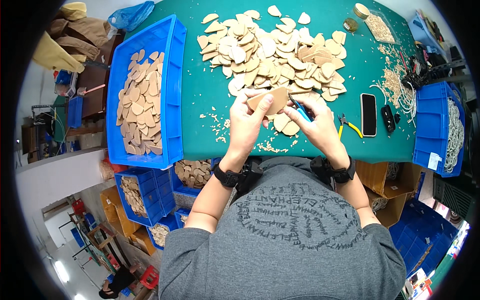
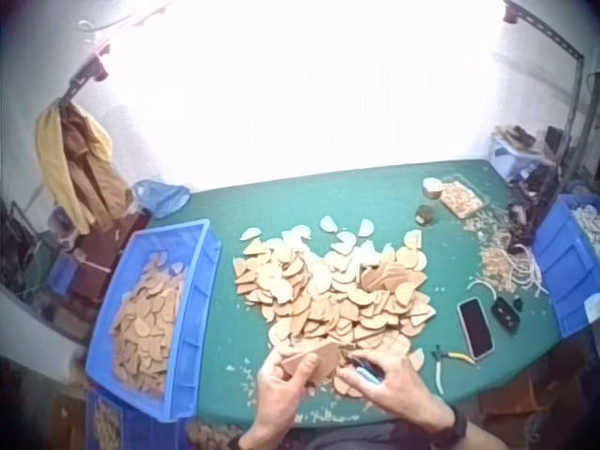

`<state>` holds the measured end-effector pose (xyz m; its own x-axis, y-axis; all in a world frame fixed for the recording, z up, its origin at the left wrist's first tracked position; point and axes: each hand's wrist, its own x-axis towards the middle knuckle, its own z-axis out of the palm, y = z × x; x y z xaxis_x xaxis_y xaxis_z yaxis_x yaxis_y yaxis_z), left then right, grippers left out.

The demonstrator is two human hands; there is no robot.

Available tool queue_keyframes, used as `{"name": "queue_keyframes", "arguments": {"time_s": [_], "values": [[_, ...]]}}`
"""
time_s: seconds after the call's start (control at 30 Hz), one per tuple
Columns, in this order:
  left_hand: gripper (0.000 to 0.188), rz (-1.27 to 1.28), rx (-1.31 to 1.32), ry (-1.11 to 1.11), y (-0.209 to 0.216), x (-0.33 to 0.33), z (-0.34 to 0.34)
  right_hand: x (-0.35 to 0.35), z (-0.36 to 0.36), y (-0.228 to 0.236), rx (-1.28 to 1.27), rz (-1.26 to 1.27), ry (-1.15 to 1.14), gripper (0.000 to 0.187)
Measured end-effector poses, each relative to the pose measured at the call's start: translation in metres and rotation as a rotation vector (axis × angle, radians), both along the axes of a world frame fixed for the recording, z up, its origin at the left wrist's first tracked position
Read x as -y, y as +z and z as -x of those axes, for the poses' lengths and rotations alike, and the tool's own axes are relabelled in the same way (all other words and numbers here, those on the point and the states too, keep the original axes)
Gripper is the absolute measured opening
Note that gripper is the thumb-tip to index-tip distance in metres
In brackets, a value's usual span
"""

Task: The person uses a handheld tool to smooth and shape the edges of small, light-colored wooden pieces. They pick up each piece from a pile on a green workbench, work on the edges, and place the finished pieces into a blue plastic bin.

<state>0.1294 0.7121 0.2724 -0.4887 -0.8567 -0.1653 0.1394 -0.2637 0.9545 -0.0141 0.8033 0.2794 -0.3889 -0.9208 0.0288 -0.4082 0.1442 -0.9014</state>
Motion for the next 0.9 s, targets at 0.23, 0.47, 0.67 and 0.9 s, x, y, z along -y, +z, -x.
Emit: {"name": "queue_keyframes", "arguments": {"time_s": [0.23,0.47,0.67,0.9], "values": [[0.027,0.064,0.007,0.002,-0.001,-0.003,-0.001,-0.001,-0.004,0.002,0.090,-0.027,-0.038,0.032],[0.025,0.090,0.028,0.005,-0.001,-0.001,-0.005,0.002,-0.005,-0.003,0.120,-0.017,-0.032,0.030],[0.019,0.112,0.061,0.003,-0.001,0.003,-0.007,0.007,-0.005,-0.007,0.125,0.009,-0.024,0.031],[0.018,0.125,0.055,0.002,0.001,0.007,-0.009,0.013,-0.003,-0.006,0.168,-0.060,0.024,0.031]]}}
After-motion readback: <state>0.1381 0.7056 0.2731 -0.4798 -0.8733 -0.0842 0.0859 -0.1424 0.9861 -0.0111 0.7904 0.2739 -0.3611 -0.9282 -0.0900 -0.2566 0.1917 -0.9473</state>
